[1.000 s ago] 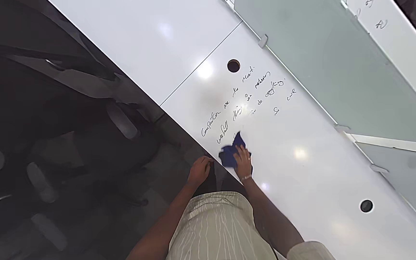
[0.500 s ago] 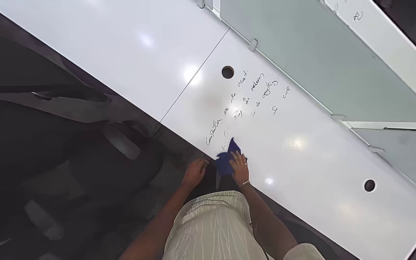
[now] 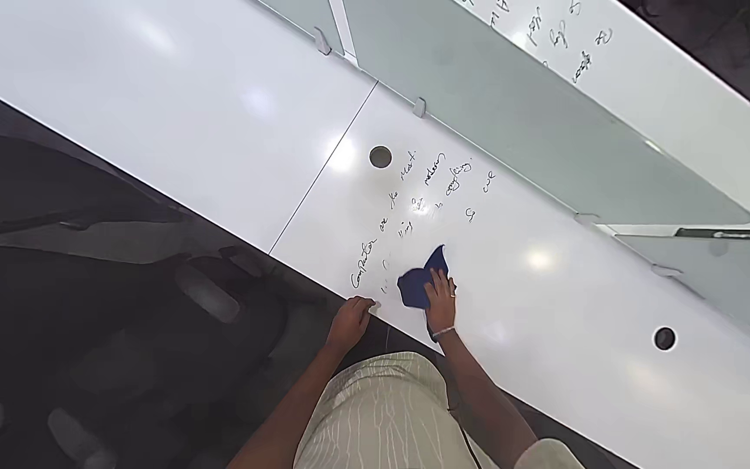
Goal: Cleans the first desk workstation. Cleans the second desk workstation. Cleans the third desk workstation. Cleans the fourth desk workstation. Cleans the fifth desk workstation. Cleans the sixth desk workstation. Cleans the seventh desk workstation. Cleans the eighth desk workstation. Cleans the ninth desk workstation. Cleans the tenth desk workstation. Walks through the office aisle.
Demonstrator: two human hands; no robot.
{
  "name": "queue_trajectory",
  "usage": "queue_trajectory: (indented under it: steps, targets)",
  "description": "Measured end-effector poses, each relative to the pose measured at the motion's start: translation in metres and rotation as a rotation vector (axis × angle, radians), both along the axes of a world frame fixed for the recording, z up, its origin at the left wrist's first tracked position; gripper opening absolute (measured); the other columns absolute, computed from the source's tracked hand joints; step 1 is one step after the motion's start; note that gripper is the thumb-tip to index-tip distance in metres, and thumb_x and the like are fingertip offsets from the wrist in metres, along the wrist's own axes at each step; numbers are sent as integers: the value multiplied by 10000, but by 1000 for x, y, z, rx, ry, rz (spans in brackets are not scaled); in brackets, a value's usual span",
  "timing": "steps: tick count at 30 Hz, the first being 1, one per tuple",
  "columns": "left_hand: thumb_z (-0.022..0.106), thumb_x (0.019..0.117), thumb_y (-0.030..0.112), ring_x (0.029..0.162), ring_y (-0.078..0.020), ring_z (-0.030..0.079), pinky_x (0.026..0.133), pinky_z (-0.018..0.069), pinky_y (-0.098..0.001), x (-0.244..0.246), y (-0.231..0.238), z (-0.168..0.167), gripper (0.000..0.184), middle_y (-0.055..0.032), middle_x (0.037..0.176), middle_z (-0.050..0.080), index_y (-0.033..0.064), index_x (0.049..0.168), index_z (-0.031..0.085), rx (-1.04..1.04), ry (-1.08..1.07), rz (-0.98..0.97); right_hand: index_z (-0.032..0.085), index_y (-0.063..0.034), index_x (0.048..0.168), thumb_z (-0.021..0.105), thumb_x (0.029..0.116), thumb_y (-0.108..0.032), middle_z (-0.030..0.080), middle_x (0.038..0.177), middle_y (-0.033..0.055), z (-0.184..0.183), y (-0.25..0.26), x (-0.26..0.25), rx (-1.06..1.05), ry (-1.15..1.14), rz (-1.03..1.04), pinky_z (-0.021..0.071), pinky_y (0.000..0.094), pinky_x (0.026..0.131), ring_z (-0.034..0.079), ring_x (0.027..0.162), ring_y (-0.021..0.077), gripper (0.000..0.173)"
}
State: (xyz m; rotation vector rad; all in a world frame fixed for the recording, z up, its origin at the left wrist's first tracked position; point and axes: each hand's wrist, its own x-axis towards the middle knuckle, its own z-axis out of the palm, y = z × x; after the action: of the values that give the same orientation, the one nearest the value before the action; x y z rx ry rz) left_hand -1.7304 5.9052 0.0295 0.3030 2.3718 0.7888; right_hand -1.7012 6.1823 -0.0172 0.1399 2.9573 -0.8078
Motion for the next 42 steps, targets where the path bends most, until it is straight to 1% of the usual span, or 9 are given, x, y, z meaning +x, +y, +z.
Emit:
queue_trajectory:
  steps: [2, 9, 17, 22, 25, 30, 32, 38, 42]
  targets:
    - [483, 1016, 129, 1146, -301, 654, 1019, 514, -454, -5, 7, 5, 289, -141, 1177, 698, 84, 1197, 705, -1, 19, -2, 752, -97, 1162, 570, 833, 124, 550, 1517, 111, 3, 31, -18, -4, -48, 64, 250, 705, 1191, 398, 1478, 404, 436]
    - [490, 1011, 103, 1133, -270, 668, 1014, 529, -435, -18, 38, 2, 275, -120, 1158, 713, 69, 1177, 706, 25, 103, 126, 477, -133, 1512, 624, 932, -64, 271, 1677, 166, 11, 154, -238, 151, -82, -310, 209, 647, 1228, 194, 1568, 375, 602]
    - [475, 1016, 136, 1107, -255, 674, 993, 537, -421, -8, 56, -3, 286, -99, 1143, 717, 88, 1177, 706, 11, 86, 157, 702, -71, 1264, 624, 816, 58, 474, 1568, 171, -3, 108, -102, 80, -65, -18, 245, 658, 1212, 347, 1501, 425, 472]
    - [476, 1017, 130, 1101, -253, 674, 993, 536, -421, -11, 61, 0, 280, -99, 1142, 715, 90, 1178, 702, -4, 94, 179, 552, -77, 1448, 682, 870, -102, 317, 1649, 198, -11, 167, -215, 153, -78, -397, 208, 587, 1251, 226, 1559, 371, 593]
    - [481, 1014, 127, 1097, -246, 672, 991, 534, -412, -7, 62, 2, 277, -97, 1140, 717, 85, 1172, 704, -13, 99, 194, 404, -98, 1548, 661, 905, -157, 177, 1694, 206, 0, 144, -257, 94, -72, -438, 219, 617, 1234, 152, 1570, 400, 695]
    - [494, 1017, 124, 1088, -249, 679, 986, 541, -420, 2, 61, 1, 268, -95, 1135, 722, 81, 1169, 711, -17, 85, 209, 653, -129, 1360, 666, 871, -81, 420, 1607, 153, -13, 62, -204, 26, -42, 97, 254, 587, 1243, 296, 1537, 360, 491]
    - [490, 1014, 123, 1083, -247, 678, 978, 544, -424, 2, 58, 5, 276, -92, 1133, 721, 89, 1177, 709, -35, 71, 213, 679, -109, 1311, 702, 829, -20, 414, 1621, 109, -15, 70, -216, 29, -60, 228, 217, 603, 1247, 271, 1549, 345, 490]
    - [482, 1016, 125, 1042, -241, 681, 938, 558, -409, 0, 42, 10, 279, -97, 1127, 712, 86, 1191, 695, -64, 104, 263, 567, -128, 1447, 692, 837, -43, 354, 1640, 167, -13, 112, -336, 88, 21, -28, 241, 588, 1239, 255, 1549, 372, 628]
    - [486, 1021, 135, 1092, -253, 673, 987, 536, -429, 8, 36, 18, 276, -98, 1139, 715, 74, 1194, 691, -62, 92, 308, 540, -112, 1474, 666, 895, -86, 338, 1645, 180, -7, 105, -247, 13, -24, -130, 189, 596, 1265, 226, 1558, 379, 593]
